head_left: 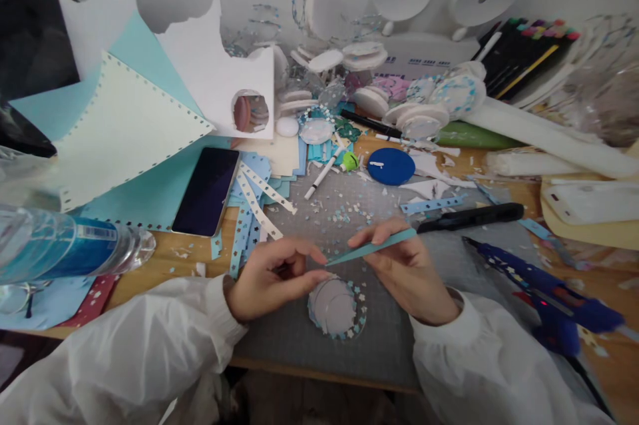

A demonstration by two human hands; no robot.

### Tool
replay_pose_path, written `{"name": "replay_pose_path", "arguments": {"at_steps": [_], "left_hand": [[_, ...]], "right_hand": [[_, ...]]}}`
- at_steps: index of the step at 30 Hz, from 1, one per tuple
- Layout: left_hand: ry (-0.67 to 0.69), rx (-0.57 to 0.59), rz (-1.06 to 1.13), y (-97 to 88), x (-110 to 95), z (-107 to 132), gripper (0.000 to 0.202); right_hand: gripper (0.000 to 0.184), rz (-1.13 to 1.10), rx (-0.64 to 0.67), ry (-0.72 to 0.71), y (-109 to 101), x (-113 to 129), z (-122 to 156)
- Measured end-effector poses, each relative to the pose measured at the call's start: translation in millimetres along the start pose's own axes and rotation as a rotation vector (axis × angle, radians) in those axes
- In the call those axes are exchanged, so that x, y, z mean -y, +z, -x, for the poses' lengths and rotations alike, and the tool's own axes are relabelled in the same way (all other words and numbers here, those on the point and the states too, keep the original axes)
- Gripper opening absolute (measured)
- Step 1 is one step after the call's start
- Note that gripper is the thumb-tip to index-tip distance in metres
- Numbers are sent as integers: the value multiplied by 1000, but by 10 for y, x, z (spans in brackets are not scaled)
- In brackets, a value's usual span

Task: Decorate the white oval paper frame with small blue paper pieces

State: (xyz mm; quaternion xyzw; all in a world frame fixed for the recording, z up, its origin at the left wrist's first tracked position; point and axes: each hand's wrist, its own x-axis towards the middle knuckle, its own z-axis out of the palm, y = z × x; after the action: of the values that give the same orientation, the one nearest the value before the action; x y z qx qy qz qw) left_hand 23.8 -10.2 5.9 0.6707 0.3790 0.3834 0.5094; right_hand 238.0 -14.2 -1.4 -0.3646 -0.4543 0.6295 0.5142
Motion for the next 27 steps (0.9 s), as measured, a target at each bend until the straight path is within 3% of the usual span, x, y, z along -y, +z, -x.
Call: {"name": "replay_pose_path", "arguments": {"at_steps": [4,21,27], "left_hand": [[-34,2,-4,3,11,-1,16],[-142,206,89,2,0,19,19],[-112,114,185,-22,40,10,26]], "right_hand": [[12,16,19,-12,-10,-20,0],[13,82,89,-10,-90,8,0],[15,50,-212,-139,-231,151,-77]]}}
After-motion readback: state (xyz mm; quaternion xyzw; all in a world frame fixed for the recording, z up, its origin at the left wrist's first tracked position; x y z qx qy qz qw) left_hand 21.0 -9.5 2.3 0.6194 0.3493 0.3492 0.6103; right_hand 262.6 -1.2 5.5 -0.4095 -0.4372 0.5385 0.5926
